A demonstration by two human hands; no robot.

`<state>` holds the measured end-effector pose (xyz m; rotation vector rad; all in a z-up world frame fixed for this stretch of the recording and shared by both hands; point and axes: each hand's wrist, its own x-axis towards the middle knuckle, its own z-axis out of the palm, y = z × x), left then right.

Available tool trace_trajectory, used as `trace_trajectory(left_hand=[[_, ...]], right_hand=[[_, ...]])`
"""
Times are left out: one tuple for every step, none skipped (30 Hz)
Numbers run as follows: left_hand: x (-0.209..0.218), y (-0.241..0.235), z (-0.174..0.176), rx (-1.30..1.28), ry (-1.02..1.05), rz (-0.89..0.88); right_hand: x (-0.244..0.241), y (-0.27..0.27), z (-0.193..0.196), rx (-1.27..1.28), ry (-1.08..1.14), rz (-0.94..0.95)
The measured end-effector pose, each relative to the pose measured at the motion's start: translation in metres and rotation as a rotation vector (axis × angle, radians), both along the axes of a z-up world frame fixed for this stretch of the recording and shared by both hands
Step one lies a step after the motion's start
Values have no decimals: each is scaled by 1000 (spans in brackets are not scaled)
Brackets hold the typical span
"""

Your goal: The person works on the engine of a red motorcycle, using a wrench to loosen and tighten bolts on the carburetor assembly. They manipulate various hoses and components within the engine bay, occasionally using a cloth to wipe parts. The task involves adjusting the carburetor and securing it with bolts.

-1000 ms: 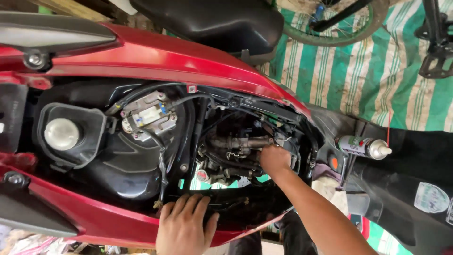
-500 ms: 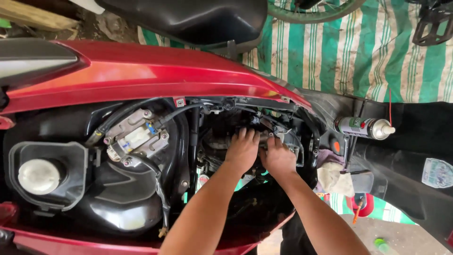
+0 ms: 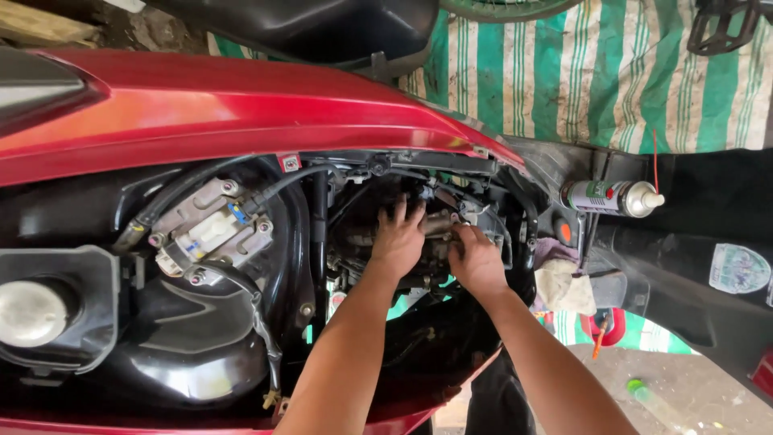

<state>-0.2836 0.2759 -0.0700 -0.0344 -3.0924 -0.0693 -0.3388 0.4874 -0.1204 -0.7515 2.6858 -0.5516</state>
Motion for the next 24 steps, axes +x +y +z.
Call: trace_trajectory(left_hand=[[2, 1, -4, 11, -11, 0], [4, 2, -9, 23, -18, -8], [2, -2, -14, 27, -19, -16], [4, 1, -11, 28, -23, -15], [1, 0, -7, 11, 22, -39], [-1, 0, -4, -7, 66, -64], [-3, -2, -3, -8, 63, -67], [-4, -3, -2, -22, 87, -67], [-8, -3, -1, -34, 114, -70], [-10, -1, -10, -33, 113, -76], [-9, 2, -18, -30, 105, -49], [-8, 5, -27, -27, 97, -22], [-9, 5, -27, -26, 99, -29], [-9, 4, -27, -27, 90, -36], [-7, 5, -27, -27, 78, -41], [-7, 6, -25, -25, 77, -45], [-7, 6, -23, -36, 50, -46], [-7, 6, -20, -46, 23, -47], [-7, 6, -19, -43, 23, -50], [-6, 6, -17, -32, -12, -58], [-6, 5, -16, -26, -46, -63], [-8, 5, -14, -25, -44, -62], [-7, 5, -11, -18, -90, -66], [-6, 5, -9, -10, -136, -69]], right_hand=[[-1, 3, 3, 11, -11, 0], [-2, 6, 6, -45, -23, -28], [-8, 4, 7, -110, -28, -55], [-5, 6, 10, -108, -32, -55], [-6, 5, 11, -145, -43, -63], [-7, 4, 14, -182, -54, -72], [-6, 5, 14, -183, -57, -75], [-6, 6, 13, -162, -40, -121], [-8, 9, 13, -139, -20, -168], [-8, 8, 13, -139, -20, -174], [-6, 8, 13, -151, -22, -171], [-4, 8, 14, -162, -23, -168], [-2, 8, 8, -162, -21, -175], [0, 9, 2, -115, 23, -163], [3, 10, -4, -67, 64, -147], [6, 11, -4, -65, 63, -152], [8, 11, -6, -33, 67, -138], [9, 10, -7, -1, 71, -125], [10, 11, -10, 3, 71, -127], [11, 11, -12, 3, 76, -129], [10, 10, -16, -1, 82, -127], [8, 8, -16, -1, 84, -126], [7, 6, -16, -13, 127, -83], [7, 4, -16, -25, 170, -39]])
